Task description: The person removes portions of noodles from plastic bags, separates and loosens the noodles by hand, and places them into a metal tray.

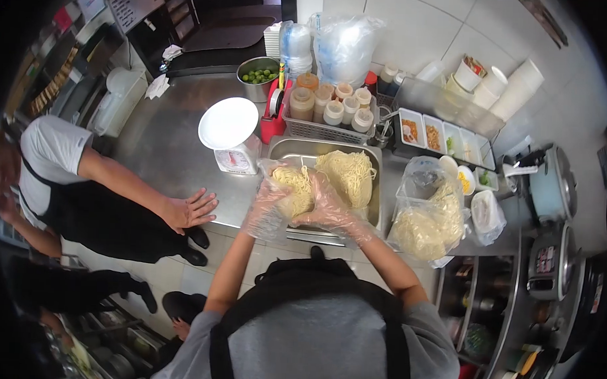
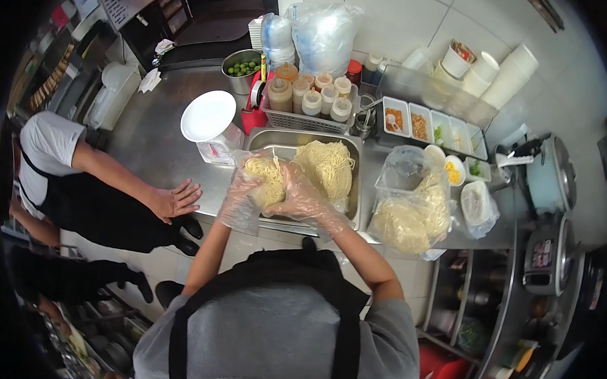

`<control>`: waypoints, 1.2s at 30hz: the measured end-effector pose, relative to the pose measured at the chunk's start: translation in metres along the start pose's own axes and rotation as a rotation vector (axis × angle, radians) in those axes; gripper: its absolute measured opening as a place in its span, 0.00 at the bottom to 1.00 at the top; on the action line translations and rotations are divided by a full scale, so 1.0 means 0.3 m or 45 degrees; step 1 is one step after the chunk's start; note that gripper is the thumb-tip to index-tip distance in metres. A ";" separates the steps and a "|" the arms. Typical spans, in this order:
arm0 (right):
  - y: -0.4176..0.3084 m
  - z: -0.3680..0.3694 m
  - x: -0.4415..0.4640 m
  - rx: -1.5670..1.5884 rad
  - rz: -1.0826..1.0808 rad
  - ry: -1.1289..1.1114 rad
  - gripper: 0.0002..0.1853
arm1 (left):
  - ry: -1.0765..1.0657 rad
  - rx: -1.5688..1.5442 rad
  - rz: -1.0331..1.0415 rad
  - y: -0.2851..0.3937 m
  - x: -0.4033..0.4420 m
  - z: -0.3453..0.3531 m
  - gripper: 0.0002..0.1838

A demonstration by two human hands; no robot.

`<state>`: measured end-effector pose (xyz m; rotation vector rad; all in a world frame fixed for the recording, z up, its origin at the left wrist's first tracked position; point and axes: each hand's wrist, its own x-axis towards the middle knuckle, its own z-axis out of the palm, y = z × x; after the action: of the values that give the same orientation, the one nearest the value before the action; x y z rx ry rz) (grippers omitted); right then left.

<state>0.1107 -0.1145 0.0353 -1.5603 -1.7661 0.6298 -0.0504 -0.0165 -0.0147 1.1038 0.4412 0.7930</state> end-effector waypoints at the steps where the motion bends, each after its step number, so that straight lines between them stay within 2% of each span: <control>1: 0.009 0.014 0.024 0.045 -0.017 0.023 0.61 | 0.063 -0.088 0.004 0.009 -0.007 0.014 0.28; 3: 0.044 0.044 0.049 0.139 -0.024 0.064 0.58 | 0.146 -0.120 0.005 0.049 -0.025 0.068 0.26; 4: 0.051 0.051 0.054 0.129 -0.153 0.181 0.54 | 0.199 -0.145 0.005 0.060 -0.036 0.087 0.25; 7: 0.013 0.019 0.060 0.031 0.126 0.034 0.52 | 0.184 0.178 0.099 0.041 -0.005 0.056 0.20; 10: -0.006 0.016 0.068 -0.073 0.170 -0.008 0.51 | 0.329 0.217 0.128 0.011 0.014 0.034 0.17; 13: -0.032 -0.004 0.095 -0.057 0.218 -0.086 0.52 | 0.507 0.523 0.039 0.030 0.039 0.006 0.16; 14: -0.035 -0.011 0.101 -0.042 0.216 -0.115 0.52 | 0.493 0.516 0.042 0.018 0.053 -0.023 0.17; 16: 0.008 0.054 0.101 -0.006 0.173 0.048 0.54 | 0.484 0.494 0.065 -0.004 0.083 -0.086 0.19; 19: 0.007 0.084 0.070 0.025 0.205 0.153 0.57 | 0.341 0.282 0.298 0.001 0.056 -0.046 0.20; 20: -0.003 0.091 0.048 0.043 0.242 0.161 0.58 | 0.246 0.161 0.283 0.008 0.044 -0.028 0.23; 22: -0.004 0.107 0.005 -0.150 0.098 0.272 0.59 | 0.186 0.059 0.204 -0.035 0.042 -0.046 0.25; 24: -0.015 0.111 -0.004 -0.149 0.059 0.296 0.60 | 0.105 0.015 0.165 -0.065 0.054 -0.078 0.26; 26: -0.031 0.087 -0.002 0.028 0.109 0.219 0.60 | 0.245 0.055 0.109 -0.084 0.048 -0.090 0.26; 30: 0.016 0.107 0.021 0.042 0.132 0.212 0.53 | 0.403 0.081 0.049 -0.080 0.061 -0.086 0.26; 33: 0.003 0.083 0.007 0.062 0.169 0.190 0.48 | 0.588 0.322 -0.028 -0.021 0.031 -0.015 0.26; 36: 0.011 0.065 0.005 0.097 0.150 0.185 0.45 | 0.635 0.680 -0.031 0.056 0.031 0.060 0.26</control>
<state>0.0979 -0.1109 0.0205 -1.6246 -1.5352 0.6166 -0.0379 -0.0168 0.0086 1.3826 1.1323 0.9589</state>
